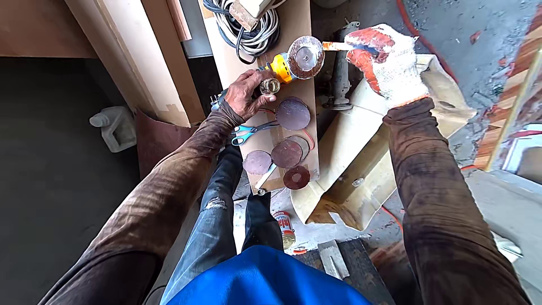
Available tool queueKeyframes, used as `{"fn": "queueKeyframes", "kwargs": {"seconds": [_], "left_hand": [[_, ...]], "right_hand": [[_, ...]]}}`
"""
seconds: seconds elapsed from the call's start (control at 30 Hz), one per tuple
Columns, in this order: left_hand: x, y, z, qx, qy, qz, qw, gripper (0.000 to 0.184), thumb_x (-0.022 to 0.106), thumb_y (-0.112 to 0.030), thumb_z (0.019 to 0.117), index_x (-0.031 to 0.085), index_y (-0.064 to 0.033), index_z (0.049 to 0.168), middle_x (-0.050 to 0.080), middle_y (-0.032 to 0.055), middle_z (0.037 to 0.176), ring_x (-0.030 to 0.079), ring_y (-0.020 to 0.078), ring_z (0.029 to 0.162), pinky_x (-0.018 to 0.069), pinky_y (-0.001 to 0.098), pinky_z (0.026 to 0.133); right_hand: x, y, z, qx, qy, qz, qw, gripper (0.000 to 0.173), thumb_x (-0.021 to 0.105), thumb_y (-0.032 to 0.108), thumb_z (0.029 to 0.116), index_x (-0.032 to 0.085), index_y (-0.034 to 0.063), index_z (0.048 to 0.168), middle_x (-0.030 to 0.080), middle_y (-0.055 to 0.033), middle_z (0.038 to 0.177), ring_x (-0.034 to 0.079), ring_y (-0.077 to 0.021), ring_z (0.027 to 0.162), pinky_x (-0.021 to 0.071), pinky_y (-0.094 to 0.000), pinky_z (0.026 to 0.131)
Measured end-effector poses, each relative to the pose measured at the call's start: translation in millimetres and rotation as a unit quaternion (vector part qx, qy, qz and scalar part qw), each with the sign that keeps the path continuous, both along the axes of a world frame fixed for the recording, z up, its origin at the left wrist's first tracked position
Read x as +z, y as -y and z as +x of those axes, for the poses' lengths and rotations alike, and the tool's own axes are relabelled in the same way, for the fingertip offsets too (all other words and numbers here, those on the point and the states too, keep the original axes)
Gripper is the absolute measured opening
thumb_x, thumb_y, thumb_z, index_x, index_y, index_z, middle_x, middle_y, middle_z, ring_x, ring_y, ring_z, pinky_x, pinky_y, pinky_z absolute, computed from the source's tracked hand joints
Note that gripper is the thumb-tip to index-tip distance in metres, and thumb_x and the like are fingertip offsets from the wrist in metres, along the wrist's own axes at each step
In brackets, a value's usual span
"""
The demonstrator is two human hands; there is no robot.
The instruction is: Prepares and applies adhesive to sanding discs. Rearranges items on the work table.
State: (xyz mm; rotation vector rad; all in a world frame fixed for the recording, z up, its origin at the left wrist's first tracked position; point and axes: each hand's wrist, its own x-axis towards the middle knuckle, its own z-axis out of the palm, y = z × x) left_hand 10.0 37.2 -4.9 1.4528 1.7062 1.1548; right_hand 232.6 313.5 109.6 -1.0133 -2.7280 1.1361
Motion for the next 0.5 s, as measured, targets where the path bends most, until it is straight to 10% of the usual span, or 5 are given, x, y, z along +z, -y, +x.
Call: {"fn": "queueKeyframes", "kwargs": {"seconds": [0.5], "left_hand": [[-2,-1,1,0.005,-0.003,-0.002,1.000,0.054,0.068,-0.044,0.0971,0.063,-0.0049,0.134,0.067,0.0114,0.135,0.060,0.0255,0.130,0.0480,0.0431,0.111]], "right_hand": [[-6,-11,-1,0.093,0.111,0.025,0.989,0.027,0.064,0.026,0.0979,0.074,0.0150,0.120,0.069,-0.0130,0.125,0.063,-0.0267,0.122,0.0485,-0.0471,0.107]]}}
